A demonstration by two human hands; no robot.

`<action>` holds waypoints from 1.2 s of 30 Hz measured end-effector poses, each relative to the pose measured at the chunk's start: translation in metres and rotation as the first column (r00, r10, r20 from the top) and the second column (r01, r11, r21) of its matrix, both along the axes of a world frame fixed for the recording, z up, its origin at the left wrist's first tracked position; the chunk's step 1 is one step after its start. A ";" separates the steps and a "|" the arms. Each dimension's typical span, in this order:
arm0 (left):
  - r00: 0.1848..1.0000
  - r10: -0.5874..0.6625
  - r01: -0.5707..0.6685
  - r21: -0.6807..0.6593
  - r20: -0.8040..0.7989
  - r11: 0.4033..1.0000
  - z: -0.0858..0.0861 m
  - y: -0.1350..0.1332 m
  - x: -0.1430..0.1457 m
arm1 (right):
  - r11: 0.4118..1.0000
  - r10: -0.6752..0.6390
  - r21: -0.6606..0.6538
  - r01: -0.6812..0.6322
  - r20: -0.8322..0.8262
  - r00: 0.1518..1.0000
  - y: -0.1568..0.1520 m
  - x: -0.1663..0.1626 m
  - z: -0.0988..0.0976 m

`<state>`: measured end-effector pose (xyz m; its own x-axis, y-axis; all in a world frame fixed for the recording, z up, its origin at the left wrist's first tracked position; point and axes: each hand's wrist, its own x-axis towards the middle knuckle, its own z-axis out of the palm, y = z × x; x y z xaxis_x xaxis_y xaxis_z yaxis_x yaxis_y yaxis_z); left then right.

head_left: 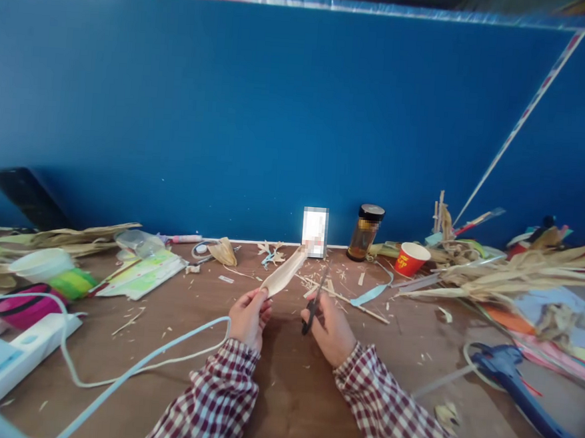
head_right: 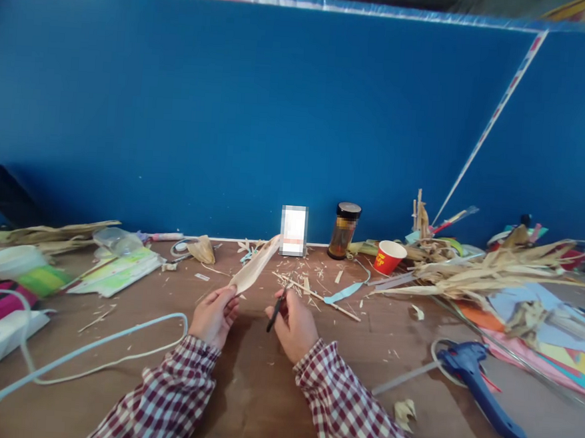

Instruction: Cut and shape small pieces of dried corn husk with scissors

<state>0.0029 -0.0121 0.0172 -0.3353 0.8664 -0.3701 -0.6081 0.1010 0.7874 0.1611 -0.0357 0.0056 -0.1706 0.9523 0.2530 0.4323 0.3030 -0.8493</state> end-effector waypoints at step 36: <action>0.998 -0.058 0.057 0.043 0.024 0.997 -0.004 -0.008 0.014 | 0.954 0.210 -0.225 -0.196 0.044 0.977 -0.007 -0.005 -0.003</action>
<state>0.0170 -0.0199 0.0134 -0.2752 0.8992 -0.3401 -0.6219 0.1033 0.7762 0.1562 -0.0428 0.0024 -0.3754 0.9265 0.0243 0.4384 0.2007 -0.8761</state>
